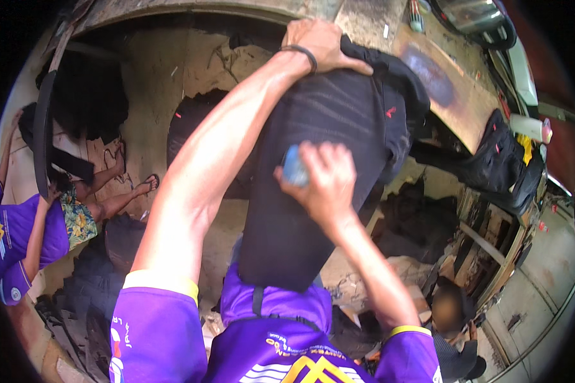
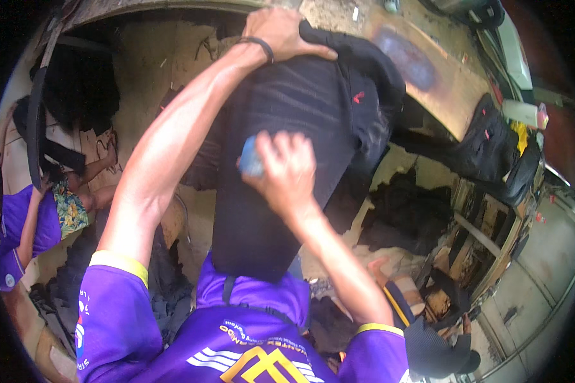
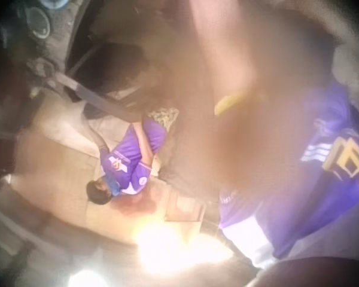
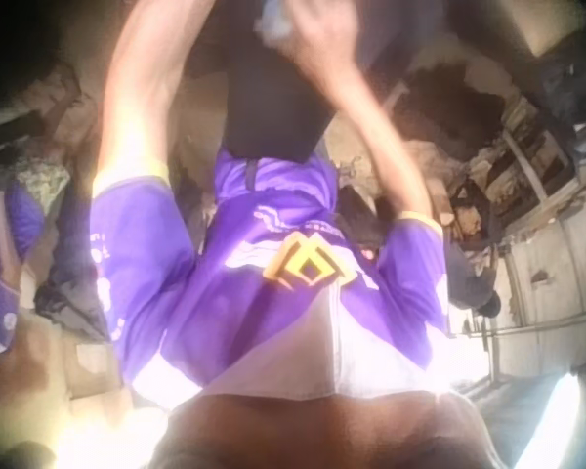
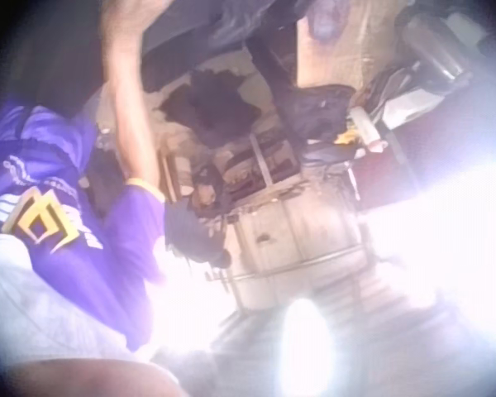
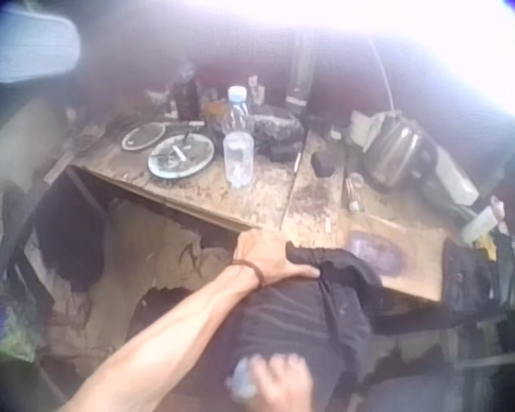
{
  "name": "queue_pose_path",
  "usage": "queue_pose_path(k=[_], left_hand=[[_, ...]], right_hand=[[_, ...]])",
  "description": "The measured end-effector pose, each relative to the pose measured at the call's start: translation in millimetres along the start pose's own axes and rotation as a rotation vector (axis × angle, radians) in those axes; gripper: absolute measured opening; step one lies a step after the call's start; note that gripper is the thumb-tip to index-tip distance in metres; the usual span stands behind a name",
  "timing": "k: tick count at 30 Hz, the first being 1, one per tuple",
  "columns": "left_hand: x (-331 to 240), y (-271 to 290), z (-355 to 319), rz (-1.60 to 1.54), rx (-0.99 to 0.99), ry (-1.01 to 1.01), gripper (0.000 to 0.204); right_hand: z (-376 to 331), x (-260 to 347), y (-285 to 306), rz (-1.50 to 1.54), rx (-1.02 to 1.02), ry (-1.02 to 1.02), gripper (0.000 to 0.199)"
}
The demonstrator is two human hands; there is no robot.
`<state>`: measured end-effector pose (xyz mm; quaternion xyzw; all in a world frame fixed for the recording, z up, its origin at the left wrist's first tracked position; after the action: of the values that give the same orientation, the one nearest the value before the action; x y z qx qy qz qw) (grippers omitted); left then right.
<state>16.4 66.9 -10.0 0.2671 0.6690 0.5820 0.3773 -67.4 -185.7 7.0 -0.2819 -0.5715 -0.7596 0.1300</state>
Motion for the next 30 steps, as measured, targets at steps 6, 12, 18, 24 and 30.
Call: queue_pose_path(k=[6, 12, 18, 24, 30], left_hand=[[-3.9, 3.5, -8.0, -0.069, -0.057, 0.016, 0.104], [-10.8, 5.2, 7.6, 0.073, -0.062, -0.245, 0.095], [-8.4, 1.4, 19.4, 0.088, -0.072, -0.229, 0.093], [-12.9, 11.9, 13.6, 0.087, 0.042, -0.080, 0.098], [-4.7, 3.4, 20.2, 0.044, 0.028, -0.063, 0.098]], right_hand=[[-169.0, 103.9, -15.5, 0.179, 0.259, 0.088, 0.049], [66.8, -10.3, 53.2, 0.000, -0.067, 0.162, 0.052], [-73.5, 51.9, 3.2, 0.012, 0.013, -0.030, 0.051], [-90.4, 58.8, 24.7, 0.175, 0.210, 0.154, 0.048], [-18.5, -43.7, 9.2, -0.018, -0.078, -0.158, 0.051]])
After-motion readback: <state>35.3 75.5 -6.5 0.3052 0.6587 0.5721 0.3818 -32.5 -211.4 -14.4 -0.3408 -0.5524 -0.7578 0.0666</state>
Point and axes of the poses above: each hand's wrist, its own z-axis towards the middle knuckle, its own y-axis out of the back of the hand, x = y × z, the point moved 5 cm from there along z, towards the middle knuckle, and after that the axes turned 8 degrees about z, right-handed, at the moved point
